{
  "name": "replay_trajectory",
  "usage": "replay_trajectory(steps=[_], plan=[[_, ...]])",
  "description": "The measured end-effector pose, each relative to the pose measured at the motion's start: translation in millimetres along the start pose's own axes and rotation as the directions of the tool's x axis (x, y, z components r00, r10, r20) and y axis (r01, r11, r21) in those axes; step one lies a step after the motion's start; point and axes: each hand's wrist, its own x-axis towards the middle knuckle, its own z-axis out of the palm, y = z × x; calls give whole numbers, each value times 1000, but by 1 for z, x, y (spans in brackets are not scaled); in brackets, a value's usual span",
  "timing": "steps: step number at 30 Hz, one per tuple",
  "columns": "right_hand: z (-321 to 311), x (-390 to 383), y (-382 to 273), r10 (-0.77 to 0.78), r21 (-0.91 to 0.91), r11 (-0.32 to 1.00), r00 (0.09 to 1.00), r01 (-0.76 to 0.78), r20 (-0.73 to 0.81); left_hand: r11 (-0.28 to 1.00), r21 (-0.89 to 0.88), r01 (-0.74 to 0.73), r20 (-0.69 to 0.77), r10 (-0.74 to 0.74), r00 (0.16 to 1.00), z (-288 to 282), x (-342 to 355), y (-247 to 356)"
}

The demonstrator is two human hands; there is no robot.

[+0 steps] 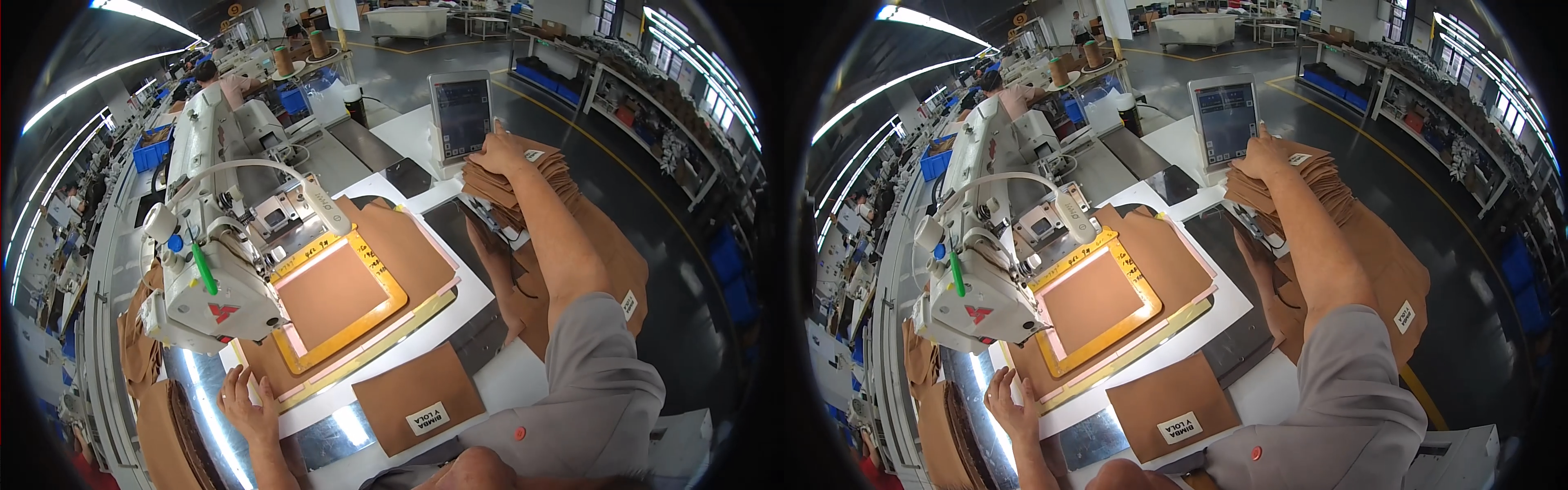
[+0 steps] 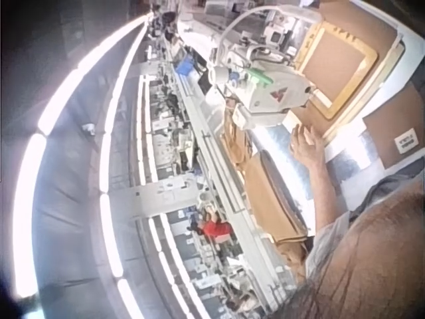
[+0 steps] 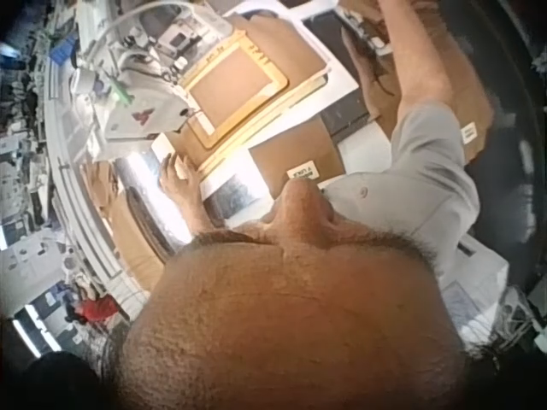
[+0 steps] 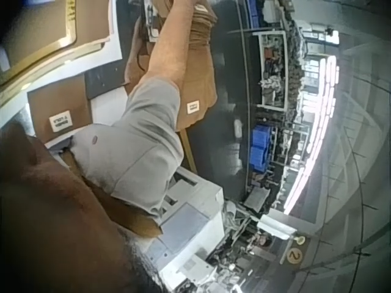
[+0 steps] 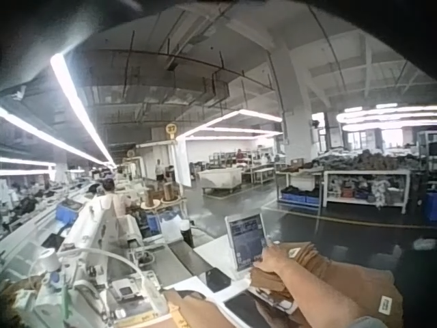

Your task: Using a programmable industrial sewing machine to attach pockets with brand labels to fabric garment panels.

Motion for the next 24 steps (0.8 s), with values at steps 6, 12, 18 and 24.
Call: replay_trajectory(steps=[6, 12, 18, 24], plan=[[-1, -5, 4, -13, 2, 1000, 996, 13, 86, 997, -48, 59, 66, -55, 996, 7, 3, 1], [13, -8, 10, 8, -69, 998, 996, -2, 86, 988, -112, 104, 99, -93, 991, 6, 7, -1], [18, -22, 7, 25, -187, 982, 966, 24, 257, 990, -122, 75, 78, -66, 995, 9, 6, -5], [27, -18, 3, 20, -166, 986, 975, 18, 223, 983, -164, 87, 99, -71, 993, 6, 8, -3]])
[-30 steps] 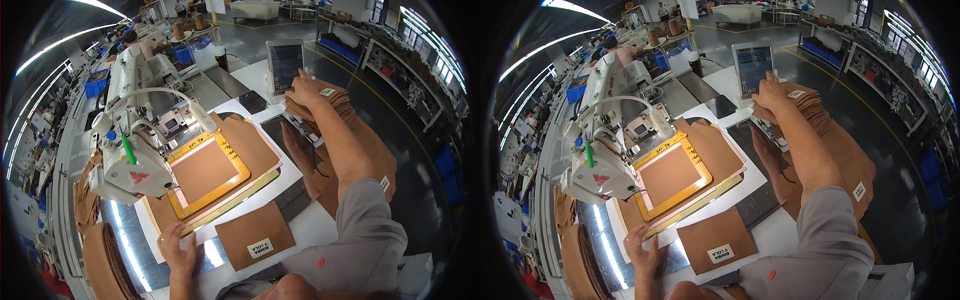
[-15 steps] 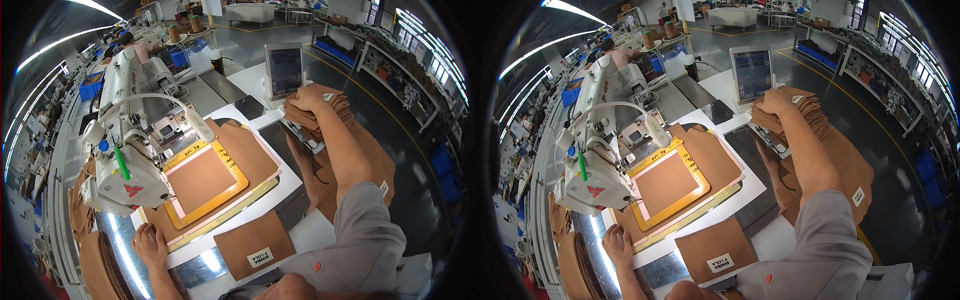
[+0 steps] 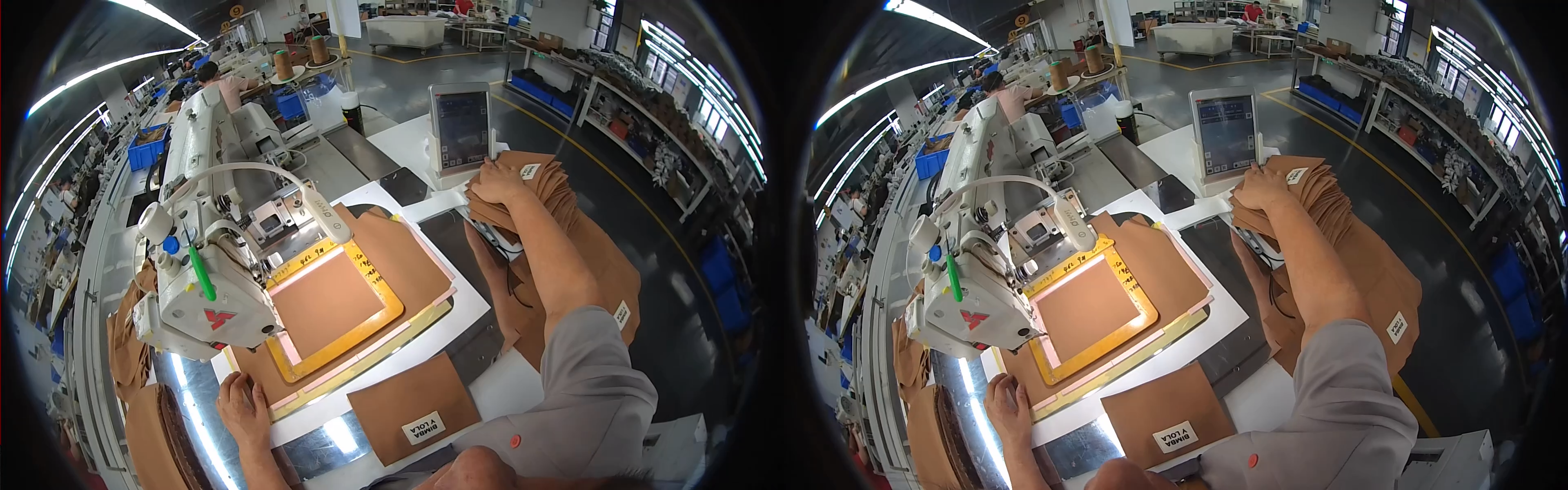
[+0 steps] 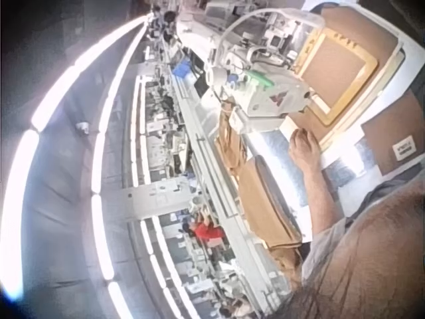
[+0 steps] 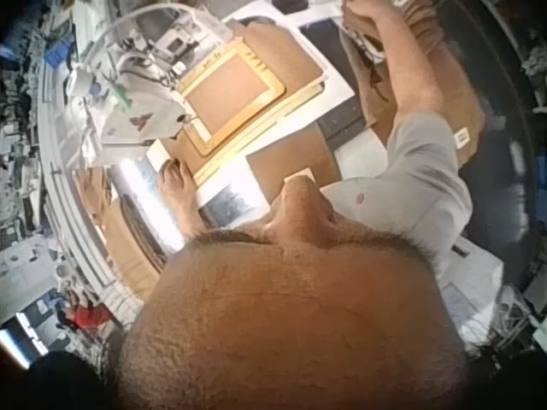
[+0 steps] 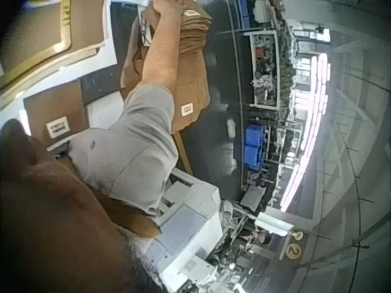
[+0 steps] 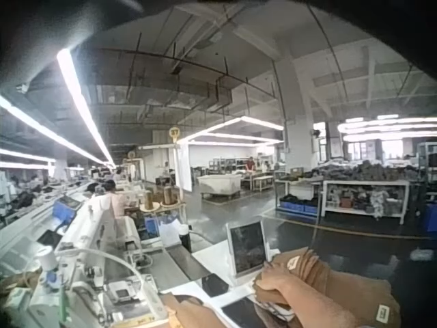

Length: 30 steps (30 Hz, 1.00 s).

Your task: Using a programmable industrial sewing machine to attach pockets with brand labels to fabric garment panels.

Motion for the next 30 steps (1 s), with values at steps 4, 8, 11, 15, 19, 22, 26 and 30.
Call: replay_trajectory(steps=[4, 8, 11, 15, 19, 22, 26, 30], plan=[[1, 4, -1, 13, 12, 1000, 1000, -14, 16, 1000, -14, 7, 7, -7, 1000, 1, 2, 1], [2, 5, -3, 3, 23, 1000, 1000, -3, 1, 999, -51, -10, -7, 10, 1000, 1, 2, 0], [-1, 4, -3, -1, 44, 999, 1000, 1, -16, 1000, -26, 10, -9, -10, 1000, 2, 2, 0], [-1, 4, 2, 10, 90, 996, 995, -1, -98, 1000, -29, 5, 0, -5, 1000, 2, 2, 0], [1, 8, 5, 26, 143, 990, 986, -2, -163, 999, -31, -26, -46, 24, 999, 5, 1, -7], [1, 15, 9, 24, 187, 982, 974, 19, -223, 1000, -17, -9, -31, 8, 999, 5, 0, -9], [-5, 22, 13, -40, 210, 975, 986, 74, -162, 1000, -19, -7, -32, 7, 999, 6, 0, -9], [-6, 26, 14, -40, 204, 975, 969, 92, -245, 1000, -8, 15, -7, -15, 1000, 5, 1, -8]])
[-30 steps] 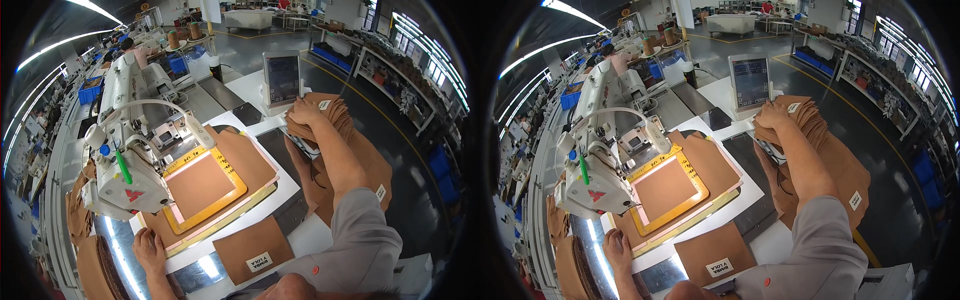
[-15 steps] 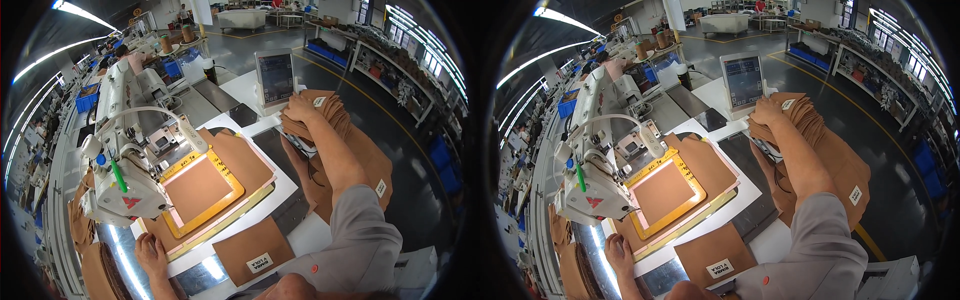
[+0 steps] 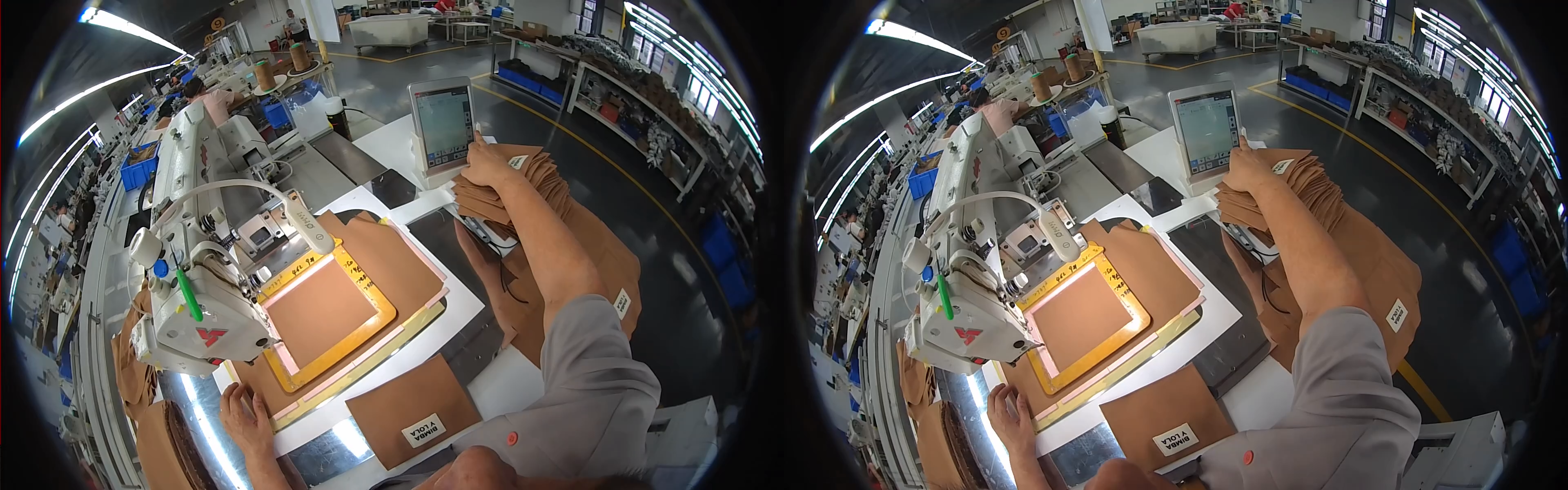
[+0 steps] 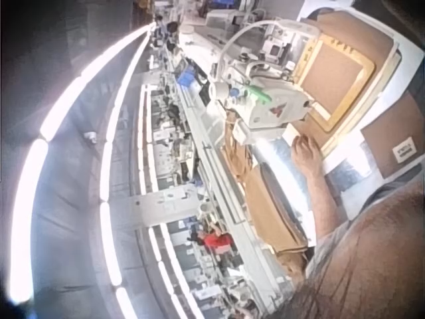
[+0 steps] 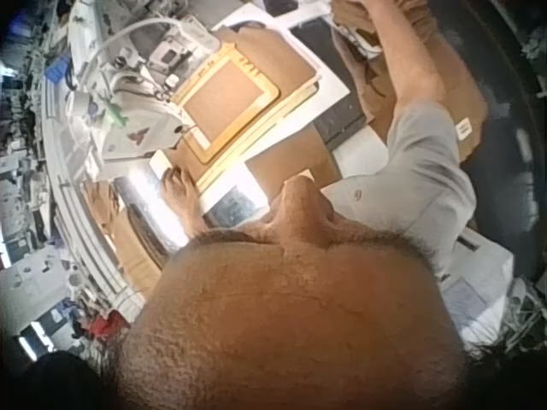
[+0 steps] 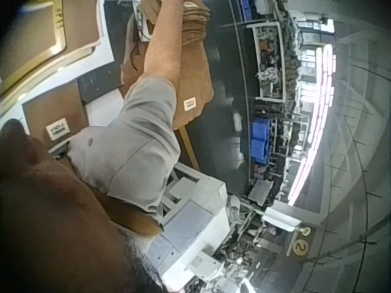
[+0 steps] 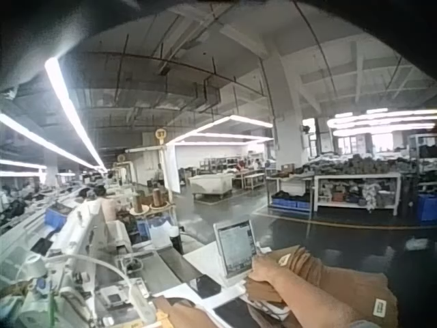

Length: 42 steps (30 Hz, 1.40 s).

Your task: Using a programmable industrial sewing machine to attach pockets with brand labels to fabric garment panels.

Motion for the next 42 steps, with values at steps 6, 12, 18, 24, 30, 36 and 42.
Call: replay_trajectory(steps=[6, 12, 18, 24, 30, 36, 42], plan=[[-21, 13, -12, 5, -21, 1000, 1000, -5, 3, 1000, -14, 3, -7, -3, 1000, -2, 2, 7], [-16, 23, -8, 40, 6, 999, 993, -39, -113, 999, -44, -15, -12, 14, 1000, 0, 4, 5], [-23, 17, -14, 67, -31, 997, 996, -69, -60, 997, -75, -4, 0, 4, 1000, -1, 3, 1], [-15, 17, -34, -93, -31, 995, 985, 90, -145, 1000, -15, 1, -21, -2, 1000, -10, -8, -7], [-1, 50, 64, -149, 16, 988, 966, 156, -212, 932, -360, 42, 68, -18, 998, 17, 28, -10], [17, 57, 32, -171, 66, 980, 963, 188, -208, 990, -138, 1, 139, 19, 990, 12, 76, -44], [-9, 17, 17, -324, -14, 939, 869, 344, -373, 984, -18, 180, 394, -158, 905, 44, 103, -27]])
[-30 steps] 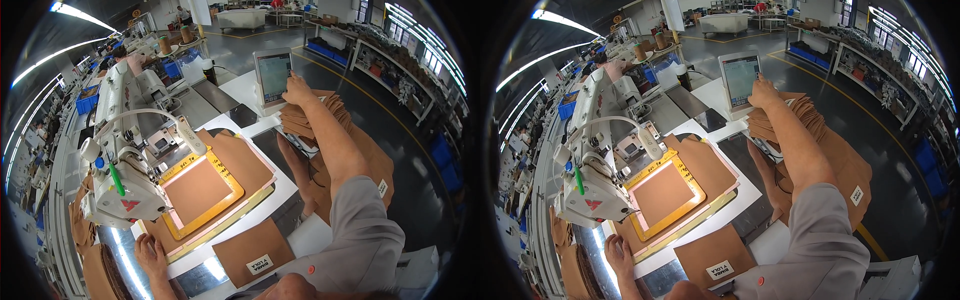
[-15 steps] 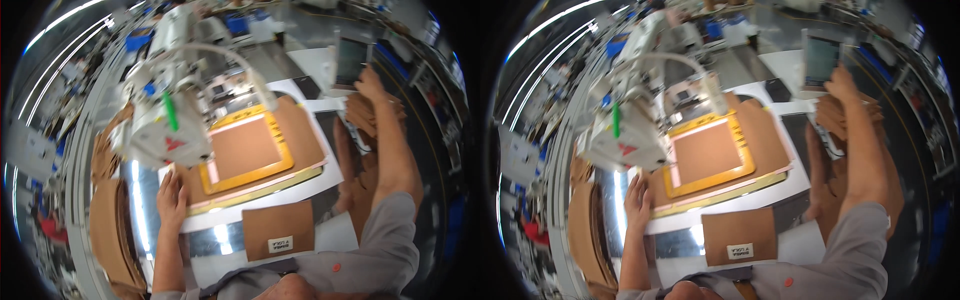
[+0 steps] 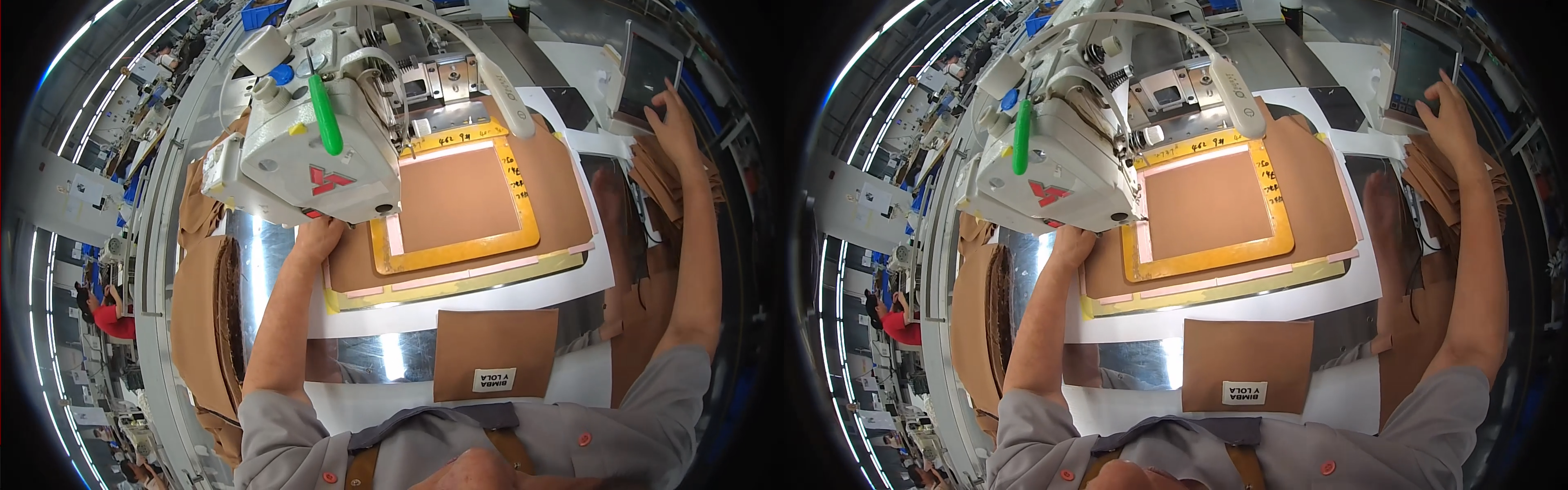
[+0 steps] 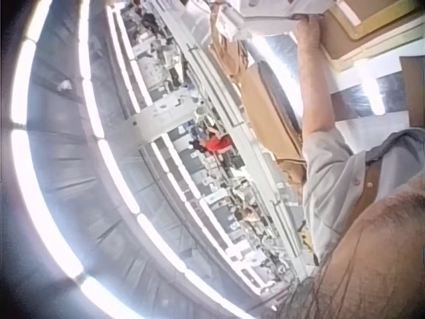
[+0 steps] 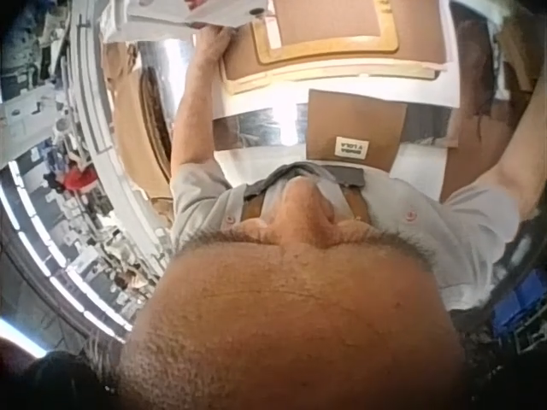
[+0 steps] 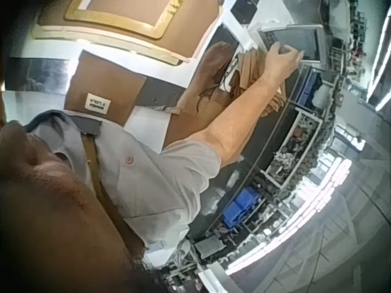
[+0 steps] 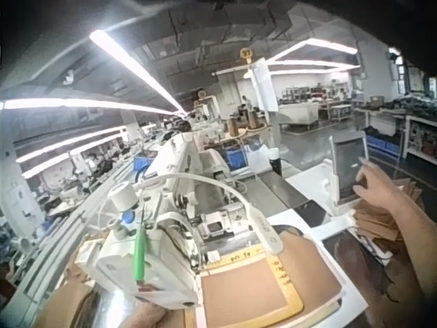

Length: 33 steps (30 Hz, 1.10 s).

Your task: Using a programmable industrial sewing machine to attach pockets with brand labels to fabric garment panels.

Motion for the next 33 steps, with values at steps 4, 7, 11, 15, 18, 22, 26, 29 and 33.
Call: replay_trajectory(steps=[4, 7, 11, 15, 18, 22, 26, 29, 33], plan=[[-59, -51, -155, -154, 466, 882, 977, 71, 144, 899, -423, 110, 74, -87, 993, -2, -19, 31], [-64, -83, -230, -403, 659, 745, 856, 102, 323, 811, -585, -22, 22, 43, 999, 0, -31, 35], [-35, -114, -308, -648, 768, 570, 735, 292, 202, 901, -364, -236, -218, 164, 962, 24, -41, 44], [14, -119, -374, -627, 772, 586, 742, 247, 238, 919, -318, -233, -239, 160, 958, 28, -62, 52], [26, -119, -404, -539, 702, 694, 762, 160, 359, 980, -92, -176, -232, 151, 961, 25, -72, 57], [35, -113, -417, -412, 671, 742, 801, 17, 435, 982, -116, -146, -214, 119, 970, 22, -71, 58], [29, -108, -417, -412, 628, 778, 765, 13, 496, 968, -2, -251, -308, 239, 921, 28, -68, 48], [29, -107, -416, -426, 639, 769, 769, 30, 477, 964, -7, -267, -309, 252, 917, 27, -69, 49], [30, -105, -413, -447, 630, 774, 761, 64, 471, 960, -6, -279, -326, 261, 908, 29, -69, 48]])
